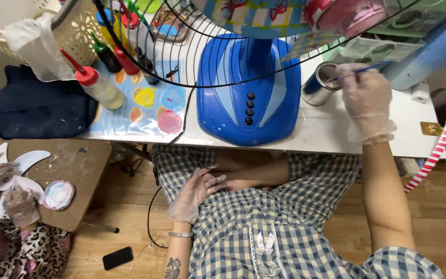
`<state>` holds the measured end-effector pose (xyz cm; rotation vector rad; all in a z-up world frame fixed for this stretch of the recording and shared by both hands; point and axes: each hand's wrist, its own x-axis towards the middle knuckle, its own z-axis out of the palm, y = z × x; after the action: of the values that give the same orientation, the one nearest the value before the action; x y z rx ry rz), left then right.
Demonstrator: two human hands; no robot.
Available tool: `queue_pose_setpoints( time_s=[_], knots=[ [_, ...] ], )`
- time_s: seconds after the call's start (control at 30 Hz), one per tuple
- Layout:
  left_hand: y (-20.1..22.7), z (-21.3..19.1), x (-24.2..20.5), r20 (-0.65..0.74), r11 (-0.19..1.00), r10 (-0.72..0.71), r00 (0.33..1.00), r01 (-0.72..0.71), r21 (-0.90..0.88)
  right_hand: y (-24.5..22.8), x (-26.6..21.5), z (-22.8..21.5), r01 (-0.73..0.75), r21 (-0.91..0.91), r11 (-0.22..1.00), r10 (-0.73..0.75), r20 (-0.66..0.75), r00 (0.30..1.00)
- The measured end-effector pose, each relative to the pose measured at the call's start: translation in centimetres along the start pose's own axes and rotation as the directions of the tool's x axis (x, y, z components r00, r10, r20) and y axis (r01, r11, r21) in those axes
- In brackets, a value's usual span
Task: Painting the base of a blue electric fan with a small brush while wearing gloves.
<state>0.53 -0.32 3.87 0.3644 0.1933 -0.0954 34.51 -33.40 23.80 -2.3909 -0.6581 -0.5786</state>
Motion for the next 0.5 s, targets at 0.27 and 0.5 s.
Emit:
queue_pose_setpoints(
  time_s=[0.27,0.5],
  knots=[
    [0.1,0.6,-0.7,-0.013,1.0,0.017,1.0,-0.017,-0.003,0.7,3.0,1.5,0.085,-0.494,0.865,0.104,0.343,0.933],
    [0.6,1.5,-1.2,-0.019,1.0,0.025,0.999,-0.025,0.005,-6.5,-4.1,-0.7,0.422,-0.073,0.904,-0.426,-0.257,0.868]
  ],
)
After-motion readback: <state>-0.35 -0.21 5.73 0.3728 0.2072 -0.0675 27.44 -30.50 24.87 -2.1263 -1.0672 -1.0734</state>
